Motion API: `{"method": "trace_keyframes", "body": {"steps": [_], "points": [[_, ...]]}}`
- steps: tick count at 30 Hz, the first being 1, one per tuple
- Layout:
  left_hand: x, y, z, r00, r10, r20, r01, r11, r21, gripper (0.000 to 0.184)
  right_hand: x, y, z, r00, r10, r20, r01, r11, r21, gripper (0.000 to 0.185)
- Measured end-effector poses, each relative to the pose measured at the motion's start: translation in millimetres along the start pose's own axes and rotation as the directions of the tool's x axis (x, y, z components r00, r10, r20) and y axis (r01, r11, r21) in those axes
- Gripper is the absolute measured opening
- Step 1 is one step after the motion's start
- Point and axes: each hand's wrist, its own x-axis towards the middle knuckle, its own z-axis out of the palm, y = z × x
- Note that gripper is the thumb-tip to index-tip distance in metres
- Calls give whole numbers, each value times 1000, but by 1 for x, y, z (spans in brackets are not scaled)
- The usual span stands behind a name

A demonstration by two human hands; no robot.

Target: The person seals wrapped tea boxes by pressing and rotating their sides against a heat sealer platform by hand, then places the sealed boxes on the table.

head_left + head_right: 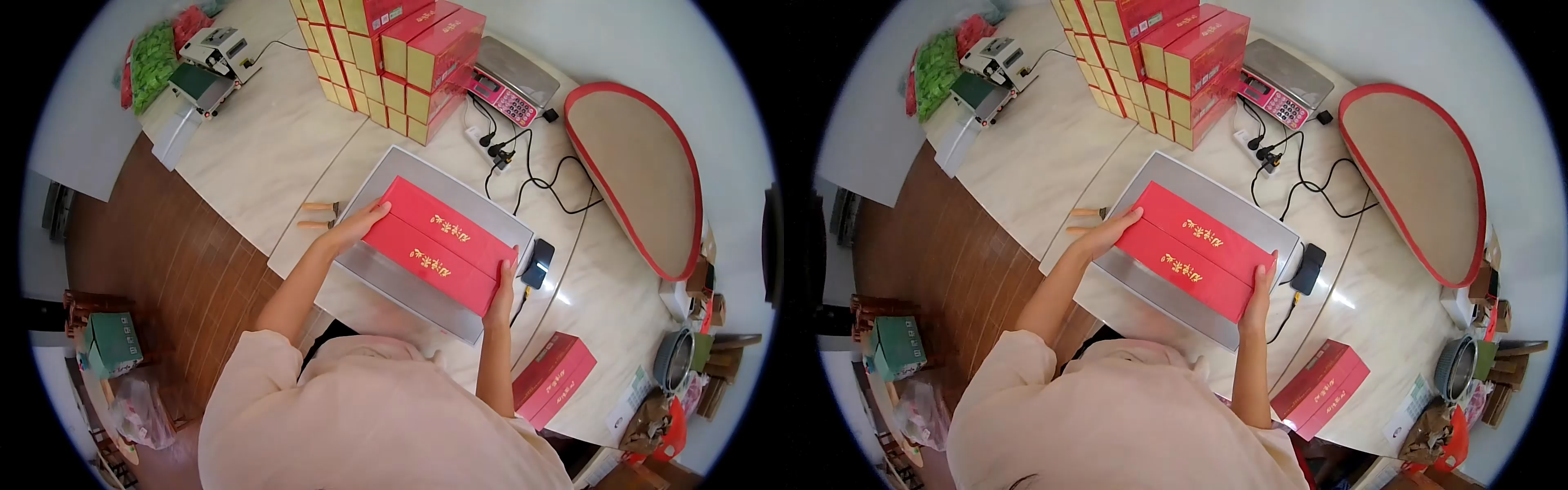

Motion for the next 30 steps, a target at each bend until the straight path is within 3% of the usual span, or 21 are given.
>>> {"method": "trace_keyframes", "body": {"steps": [3,5,8,11,13,14,15,19,21,23,27,29,30], "points": [[-2,-6,4,998,61,-24,-62,997,-40,69,-3,-3,-2,999,34,2,-34,998,58,60],[0,-5,2,993,-67,97,75,994,-75,68,-2,-3,-8,999,36,19,-37,997,65,59],[-2,-20,35,991,7,136,21,978,-206,71,-7,-20,-47,997,-36,-62,28,993,-117,58],[2,-38,77,977,74,199,-38,983,-177,73,-40,-90,-36,993,-56,-106,37,983,-179,58],[7,-37,87,975,94,202,-58,983,-177,73,-54,-117,-19,985,-102,-140,52,945,-322,58],[2,-27,90,982,18,186,6,992,-128,73,-55,-122,-15,979,-118,-168,31,893,-450,57],[0,-21,91,984,-56,169,70,994,-81,72,-53,-120,-17,979,-122,-163,34,886,-463,57],[11,-30,66,976,22,219,19,982,-186,70,-37,-101,-13,967,-210,-141,83,790,-608,61],[24,-43,50,984,165,65,-159,983,-91,71,-25,-90,0,967,-225,-118,95,751,-654,62],[20,-40,29,973,231,31,-229,972,-45,69,-9,-72,6,980,-193,-42,151,867,-476,54],[8,-35,-17,988,129,-84,-131,991,-17,69,16,-29,23,978,-205,24,177,775,-607,59],[14,-52,-46,978,153,-144,-151,988,25,72,26,6,36,972,-224,67,227,843,-487,58],[8,-52,-59,979,90,-182,-88,996,18,71,23,15,48,972,-226,68,225,794,-565,58]]}}
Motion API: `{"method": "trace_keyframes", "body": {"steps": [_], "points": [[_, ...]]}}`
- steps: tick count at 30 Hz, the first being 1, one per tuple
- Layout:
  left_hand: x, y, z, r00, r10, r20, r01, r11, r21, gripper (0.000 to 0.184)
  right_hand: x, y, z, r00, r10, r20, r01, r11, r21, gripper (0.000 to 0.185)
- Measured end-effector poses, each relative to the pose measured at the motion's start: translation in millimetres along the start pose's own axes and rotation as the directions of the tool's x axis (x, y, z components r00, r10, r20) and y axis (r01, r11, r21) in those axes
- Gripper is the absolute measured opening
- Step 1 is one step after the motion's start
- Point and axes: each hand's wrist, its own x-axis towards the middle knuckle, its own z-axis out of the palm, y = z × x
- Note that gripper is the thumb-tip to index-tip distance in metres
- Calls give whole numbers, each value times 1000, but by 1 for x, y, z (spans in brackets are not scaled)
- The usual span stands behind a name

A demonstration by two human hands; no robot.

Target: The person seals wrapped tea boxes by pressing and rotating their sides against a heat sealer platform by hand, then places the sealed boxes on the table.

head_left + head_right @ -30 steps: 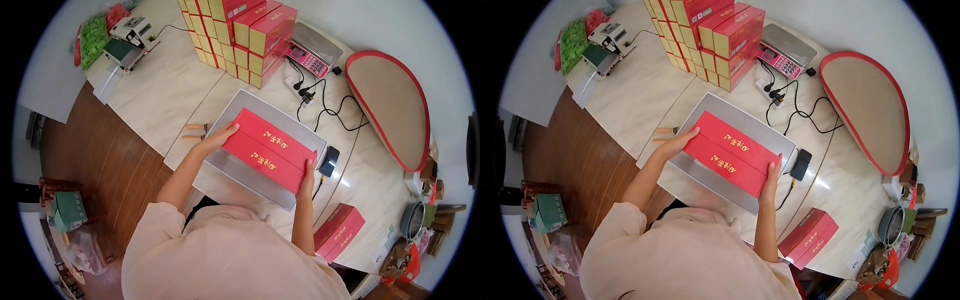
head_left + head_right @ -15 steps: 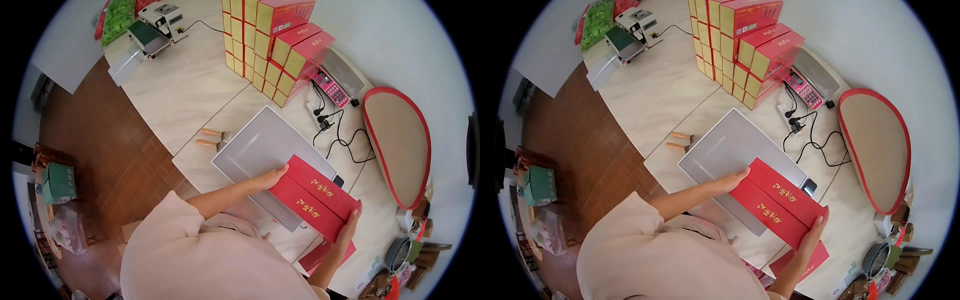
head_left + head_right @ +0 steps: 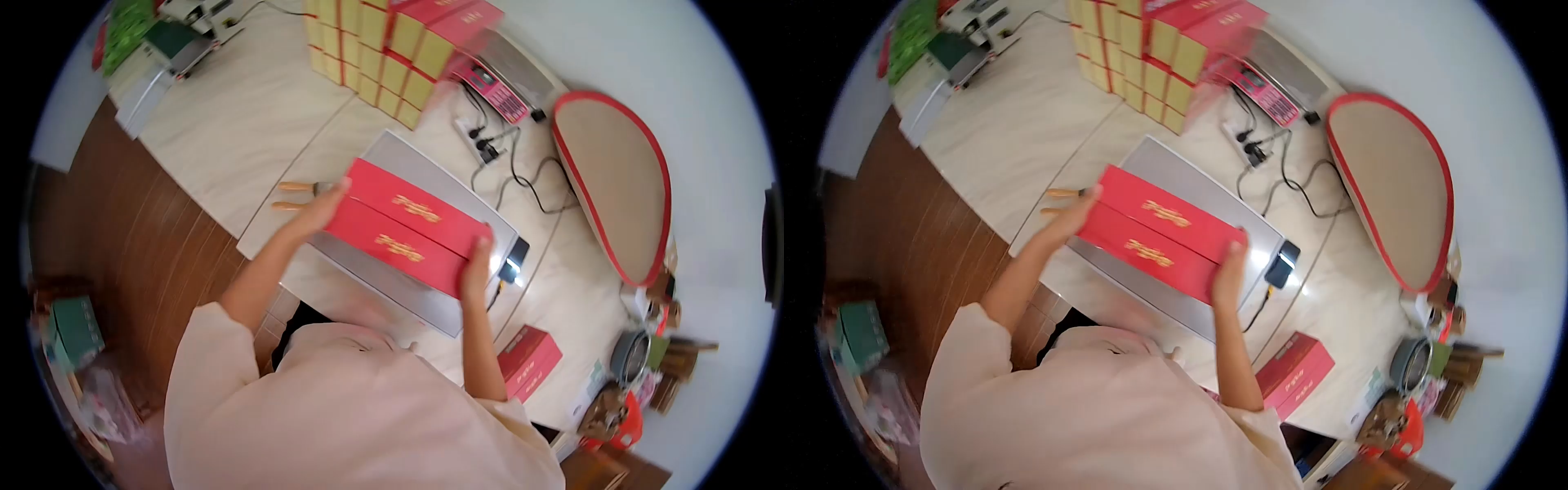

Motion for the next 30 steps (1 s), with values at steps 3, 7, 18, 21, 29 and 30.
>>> {"method": "trace_keyframes", "body": {"steps": [3,7,18,21,29,30], "points": [[-9,12,-45,996,-81,27,84,990,-114,69,-6,6,47,999,-16,-30,14,997,-78,57],[-21,28,-55,989,-132,-65,115,971,-208,69,-7,-1,69,1000,-6,-2,6,1000,0,56],[-27,56,12,996,-92,0,92,996,-3,69,-15,-2,-7,995,50,-84,-46,998,48,50],[-18,28,42,994,-108,-24,109,994,29,72,-22,9,-39,988,-9,-151,0,998,-61,50],[-24,37,87,991,-68,118,58,994,92,74,-40,3,-81,980,82,-183,-94,994,-60,49],[-23,35,85,991,-73,108,59,990,125,74,-40,2,-77,973,74,-219,-110,981,-158,49]]}}
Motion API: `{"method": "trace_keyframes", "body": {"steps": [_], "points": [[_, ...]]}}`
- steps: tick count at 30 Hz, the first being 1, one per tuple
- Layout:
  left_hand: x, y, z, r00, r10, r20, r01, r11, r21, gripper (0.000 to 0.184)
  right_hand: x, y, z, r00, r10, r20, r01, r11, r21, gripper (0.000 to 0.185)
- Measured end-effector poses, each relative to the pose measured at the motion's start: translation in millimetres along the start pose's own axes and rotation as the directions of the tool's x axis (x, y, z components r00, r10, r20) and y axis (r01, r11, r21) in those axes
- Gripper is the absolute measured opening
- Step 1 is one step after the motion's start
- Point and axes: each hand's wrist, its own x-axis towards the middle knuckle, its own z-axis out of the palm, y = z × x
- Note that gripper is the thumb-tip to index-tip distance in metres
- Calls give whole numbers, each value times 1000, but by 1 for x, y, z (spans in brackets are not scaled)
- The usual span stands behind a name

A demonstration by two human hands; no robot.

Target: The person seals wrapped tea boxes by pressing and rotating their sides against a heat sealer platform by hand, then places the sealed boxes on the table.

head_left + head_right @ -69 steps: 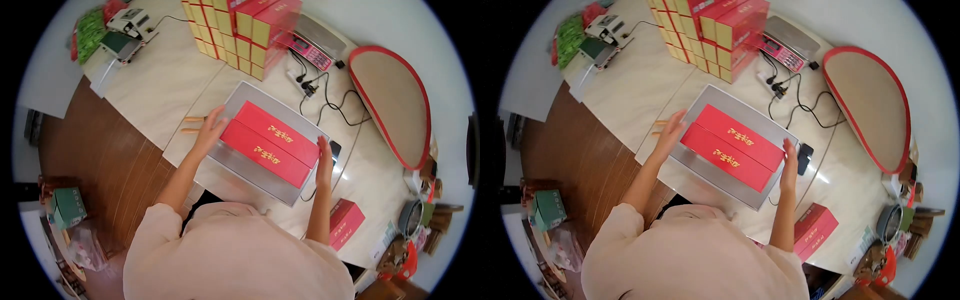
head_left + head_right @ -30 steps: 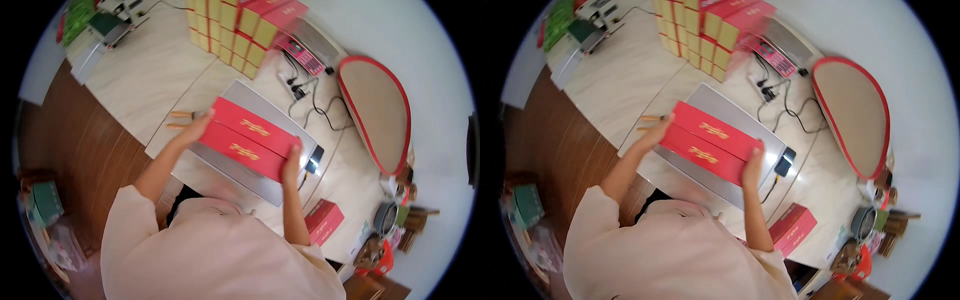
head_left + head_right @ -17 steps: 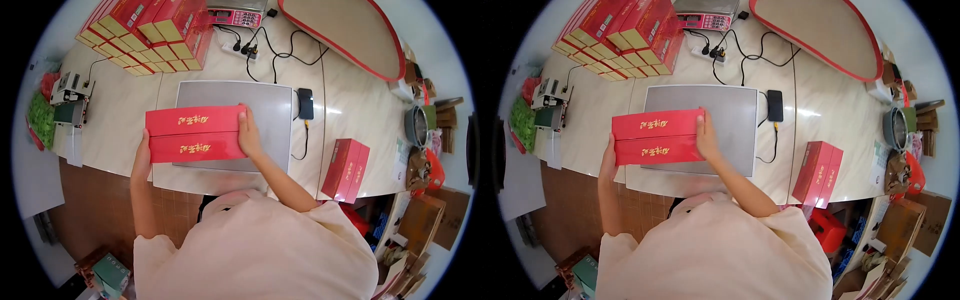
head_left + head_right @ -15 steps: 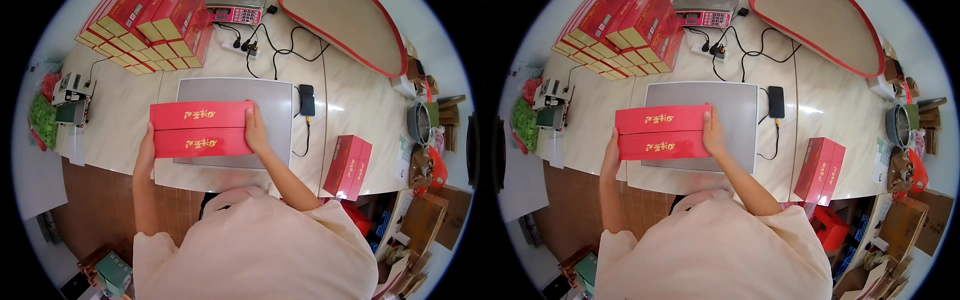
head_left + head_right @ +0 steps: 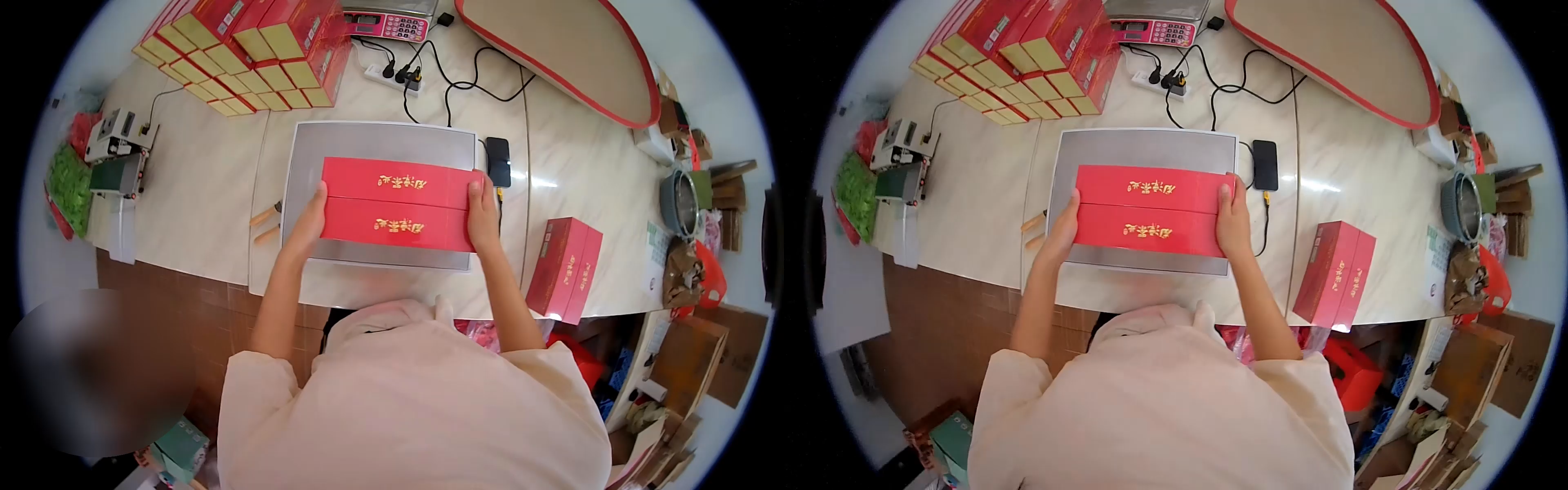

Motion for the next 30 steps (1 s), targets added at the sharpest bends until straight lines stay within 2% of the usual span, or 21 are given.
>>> {"method": "trace_keyframes", "body": {"steps": [4,6,9,13,15,16,18,19,21,23,25,27,28,29,30], "points": [[5,-8,-32,998,47,46,-44,997,-62,77,-3,0,29,998,-58,8,58,998,-31,49],[8,-13,-50,999,-32,-13,29,986,-164,74,-4,-5,47,996,-83,18,83,996,-15,49],[-14,15,-52,992,-74,-104,58,988,-145,72,-3,-14,61,994,-58,91,54,997,46,51],[2,-14,-66,996,-7,-93,-14,975,-223,69,-3,-19,60,989,-9,151,0,998,57,55],[3,-25,-66,979,130,-157,-173,938,-302,62,-1,-10,58,982,-11,190,0,998,60,56],[-2,-26,-66,974,124,-187,-180,928,-325,62,4,0,60,986,-41,164,31,997,64,56],[-18,-28,-69,898,191,-397,-332,885,-326,51,10,0,53,989,-87,116,84,996,29,57],[-30,-28,-69,887,168,-431,-335,876,-347,51,12,-14,47,990,-106,93,107,994,-7,57],[-56,-30,-69,783,163,-600,-396,875,-279,41,26,-31,44,979,-171,106,175,984,-26,52],[-71,-57,-62,733,144,-665,-433,852,-293,36,44,-52,48,941,-260,217,280,957,-68,48],[-91,-70,-36,712,53,-701,-425,826,-370,37,59,-83,60,900,-297,320,345,933,-104,47],[-103,-88,1,768,23,-640,-410,786,-463,40,75,-106,82,749,-196,633,341,933,-114,49],[-109,-89,21,816,-7,-578,-360,777,-517,43,85,-110,96,666,-178,725,398,906,-143,52],[-111,-87,38,859,-31,-511,-309,765,-565,47,96,-110,114,650,-178,739,408,902,-142,52],[-106,-84,53,851,-36,-524,-318,758,-569,47,108,-108,132,528,-39,849,311,938,-151,53]]}}
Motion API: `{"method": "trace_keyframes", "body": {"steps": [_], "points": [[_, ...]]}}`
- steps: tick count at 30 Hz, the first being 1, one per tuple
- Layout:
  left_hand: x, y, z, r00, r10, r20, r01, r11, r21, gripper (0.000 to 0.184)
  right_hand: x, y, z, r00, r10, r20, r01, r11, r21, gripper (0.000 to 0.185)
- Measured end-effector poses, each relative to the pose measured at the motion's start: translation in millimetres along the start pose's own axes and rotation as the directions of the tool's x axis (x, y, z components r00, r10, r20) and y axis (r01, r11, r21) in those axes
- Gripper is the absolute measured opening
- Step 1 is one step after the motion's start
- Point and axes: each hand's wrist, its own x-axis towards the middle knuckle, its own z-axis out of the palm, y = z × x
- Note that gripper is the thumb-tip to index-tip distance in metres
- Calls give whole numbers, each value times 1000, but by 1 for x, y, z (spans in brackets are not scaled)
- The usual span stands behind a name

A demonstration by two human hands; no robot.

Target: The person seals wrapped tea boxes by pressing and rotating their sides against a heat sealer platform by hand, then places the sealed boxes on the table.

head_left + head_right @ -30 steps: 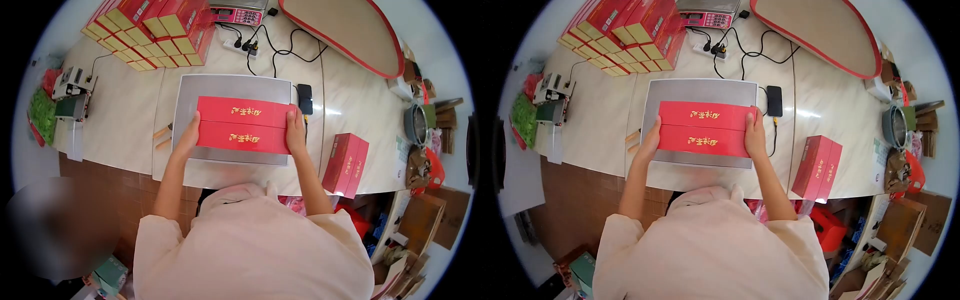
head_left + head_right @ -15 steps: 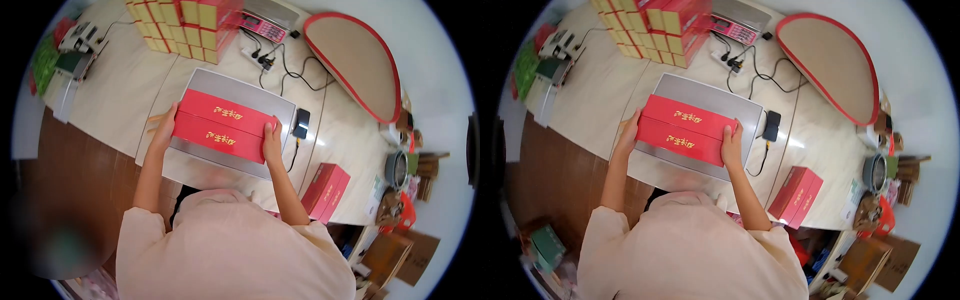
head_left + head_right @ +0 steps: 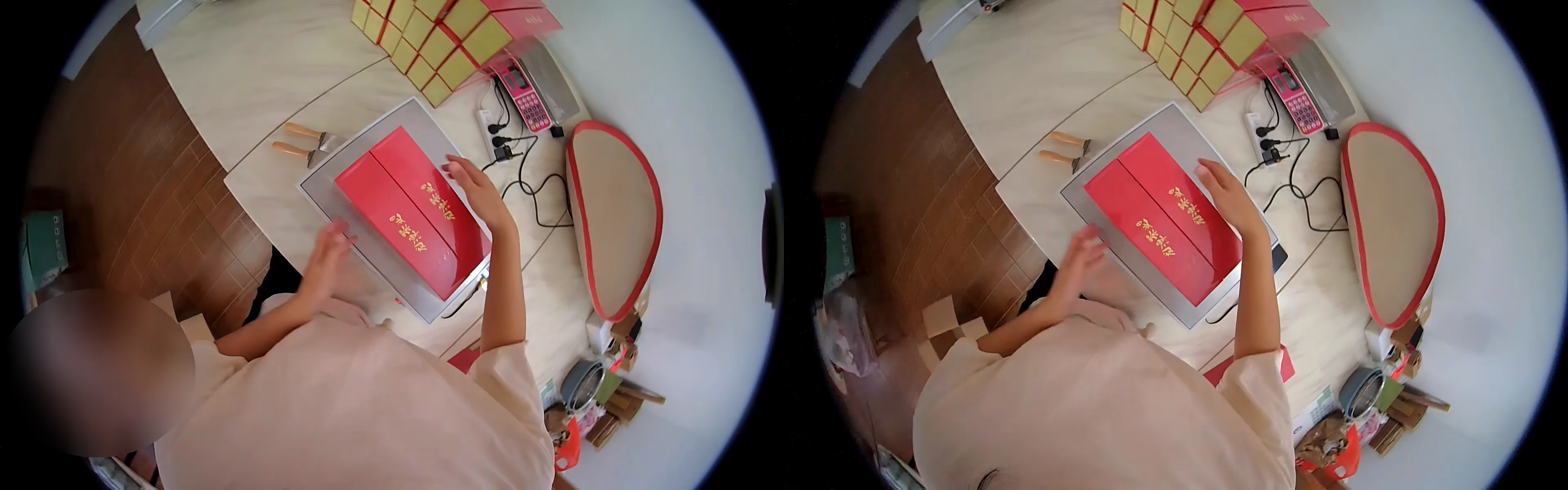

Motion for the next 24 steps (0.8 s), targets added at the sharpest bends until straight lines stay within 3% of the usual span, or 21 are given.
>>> {"method": "trace_keyframes", "body": {"steps": [1,2,4,7,9,11,13,15,17,19,21,23,24], "points": [[-1,-8,13,999,-41,29,42,998,-41,51,11,-5,2,977,63,201,-78,995,68,54],[0,-13,20,995,-80,64,85,993,-81,55,15,-8,6,977,57,208,-71,996,57,54],[19,-14,24,997,-43,71,44,999,-24,58,17,-30,24,844,203,496,-313,938,151,64],[33,11,33,993,-15,120,0,992,122,59,11,-30,25,863,132,488,-255,947,196,72],[34,29,40,985,-22,173,-16,977,214,59,-7,-31,18,896,120,428,-233,947,222,75],[33,41,53,969,151,197,-203,938,282,59,-29,-21,13,983,-36,179,1,982,190,77],[27,64,67,951,166,259,-245,919,310,61,-69,-35,9,996,-53,68,31,956,290,85],[23,77,83,929,182,322,-290,899,329,62,-103,-39,16,943,-202,-265,292,884,365,97],[23,85,97,842,379,384,-494,827,268,67,-135,-44,30,904,-170,-393,355,812,464,106],[25,87,105,794,423,435,-553,800,231,69,-149,-25,51,821,-177,-542,406,849,338,109],[30,87,109,739,464,489,-612,766,197,71,-155,-15,67,794,-127,-595,428,811,399,110],[39,77,105,762,427,487,-541,833,117,72,-157,-1,75,789,-141,-598,417,838,352,111],[41,72,100,781,405,476,-530,832,162,71,-158,-1,80,797,-126,-591,393,851,348,110]]}}
